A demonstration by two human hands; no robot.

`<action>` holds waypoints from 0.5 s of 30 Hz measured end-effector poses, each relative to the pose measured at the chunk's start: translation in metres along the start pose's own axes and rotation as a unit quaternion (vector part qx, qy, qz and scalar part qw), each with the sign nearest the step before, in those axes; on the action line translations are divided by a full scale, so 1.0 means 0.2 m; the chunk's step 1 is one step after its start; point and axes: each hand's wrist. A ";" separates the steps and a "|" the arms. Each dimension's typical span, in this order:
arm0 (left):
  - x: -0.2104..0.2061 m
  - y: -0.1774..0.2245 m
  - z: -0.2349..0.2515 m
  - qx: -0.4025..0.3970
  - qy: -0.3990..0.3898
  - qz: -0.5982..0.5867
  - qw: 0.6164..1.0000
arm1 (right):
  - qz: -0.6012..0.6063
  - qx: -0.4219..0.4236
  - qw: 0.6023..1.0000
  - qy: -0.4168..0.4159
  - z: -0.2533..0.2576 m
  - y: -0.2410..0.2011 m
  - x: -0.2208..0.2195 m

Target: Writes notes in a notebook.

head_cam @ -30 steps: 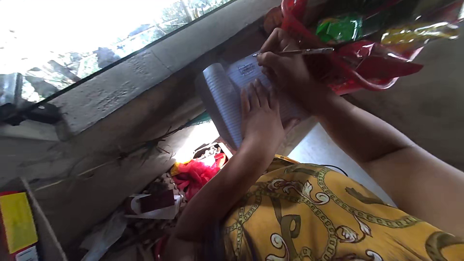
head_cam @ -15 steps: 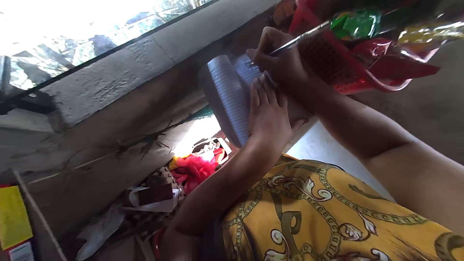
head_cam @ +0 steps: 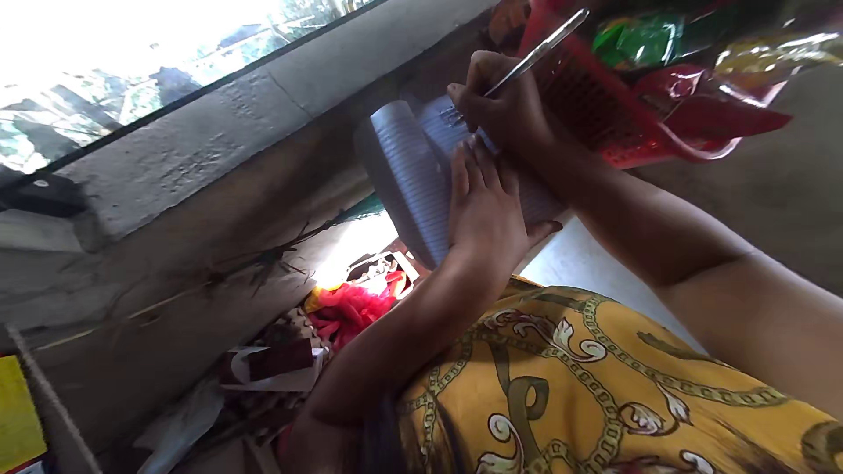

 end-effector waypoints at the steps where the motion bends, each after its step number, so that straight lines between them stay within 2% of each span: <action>1: 0.00 0.00 0.00 0.000 0.000 -0.003 1.000 | -0.003 0.001 1.000 -0.001 0.00 0.00 0.00; 10: 0.00 -0.01 0.00 -0.001 -0.022 -0.002 1.000 | -0.041 0.024 0.999 -0.019 0.01 0.03 -0.01; 15: -0.01 -0.01 0.00 -0.001 -0.008 -0.002 1.000 | -0.052 0.024 0.998 -0.023 0.01 0.03 0.00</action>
Point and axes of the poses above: each hand's wrist, its own z-axis towards the middle knuckle, its own x-axis out of the back of the hand, y = z × x, and after that the axes turned 5 degrees about z, right-handed
